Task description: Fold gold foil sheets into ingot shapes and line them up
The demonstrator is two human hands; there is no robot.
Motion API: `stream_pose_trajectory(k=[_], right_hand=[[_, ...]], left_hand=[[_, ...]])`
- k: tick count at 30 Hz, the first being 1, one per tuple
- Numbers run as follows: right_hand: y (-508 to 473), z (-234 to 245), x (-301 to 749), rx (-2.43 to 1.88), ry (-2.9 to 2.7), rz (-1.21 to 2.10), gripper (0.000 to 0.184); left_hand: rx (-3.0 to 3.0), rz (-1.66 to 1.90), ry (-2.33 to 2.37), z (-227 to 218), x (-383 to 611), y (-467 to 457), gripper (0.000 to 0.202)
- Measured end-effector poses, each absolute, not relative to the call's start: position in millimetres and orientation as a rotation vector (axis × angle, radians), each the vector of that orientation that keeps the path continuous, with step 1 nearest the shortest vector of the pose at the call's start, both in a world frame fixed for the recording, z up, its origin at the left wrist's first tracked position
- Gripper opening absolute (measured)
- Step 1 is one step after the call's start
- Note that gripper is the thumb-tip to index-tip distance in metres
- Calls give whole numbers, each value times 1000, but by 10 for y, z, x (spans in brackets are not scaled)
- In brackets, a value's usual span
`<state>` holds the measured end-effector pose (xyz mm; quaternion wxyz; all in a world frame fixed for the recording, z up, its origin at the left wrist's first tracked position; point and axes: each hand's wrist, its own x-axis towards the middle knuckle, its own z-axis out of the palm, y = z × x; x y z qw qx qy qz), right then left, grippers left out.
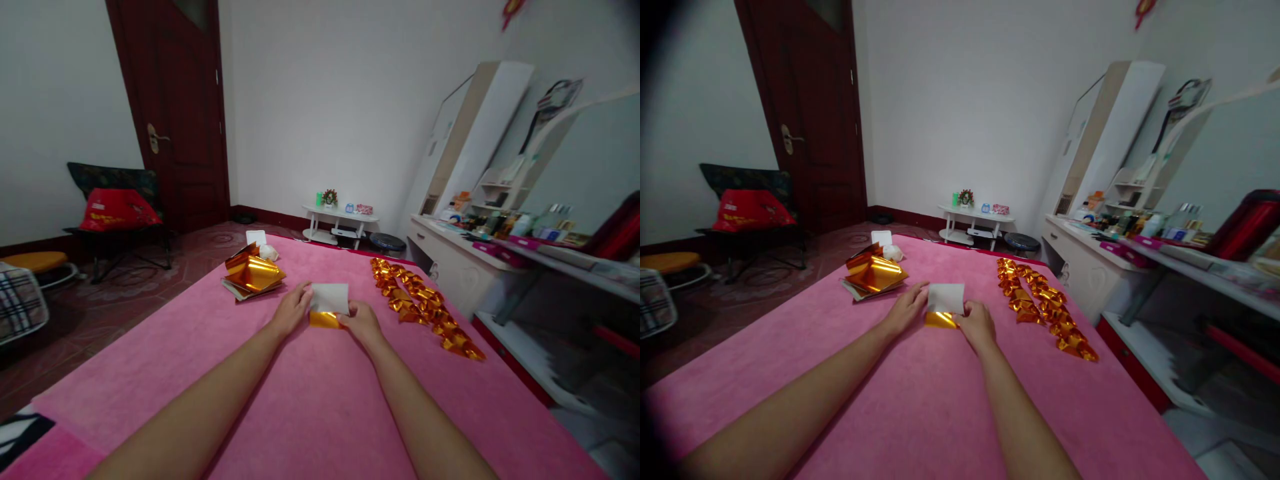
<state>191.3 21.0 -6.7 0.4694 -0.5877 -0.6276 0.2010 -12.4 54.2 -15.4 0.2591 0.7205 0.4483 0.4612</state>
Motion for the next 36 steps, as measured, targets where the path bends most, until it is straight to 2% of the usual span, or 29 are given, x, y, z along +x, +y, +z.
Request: stream_pose_trajectory(k=[4,7,10,13,16,20,25,30,32,34,36], right_hand=[[213,-81,1843,-1289,-1299,578,38],[127,-78,1721,-1129,-1101,758,45],[24,-59,1550,-996,-972,979,45],[-31,-31,1489,-1017,-936,1031,40],[-29,-10,1614,-1062,-879,977,33],[-10,11,1833,-1088,-838,949,35],[-16,9,1846,-1121,-982,998,36],[29,-69,1831,-1133,-1052,910,38],[50,-87,1854,-1168,-1036,758,45],[47,-75,1867,-1216,-1064,509,49],[13,-38,1852,-1237,-1168,306,42]], left_hand=[[1485,1330,868,-128,-110,521,73],[1382,1289,771,-79,-27,456,88],[1347,1317,670,-37,67,388,75],[1356,1376,649,-17,76,368,55],[1404,1298,666,-5,-23,380,53],[1520,1183,695,-5,-170,404,55],[1590,1114,685,-8,-196,414,40],[1576,1097,691,15,-173,384,32],[1560,1098,684,15,-163,371,32],[1511,1124,694,12,-145,357,37],[1424,1180,732,14,-123,341,52]])
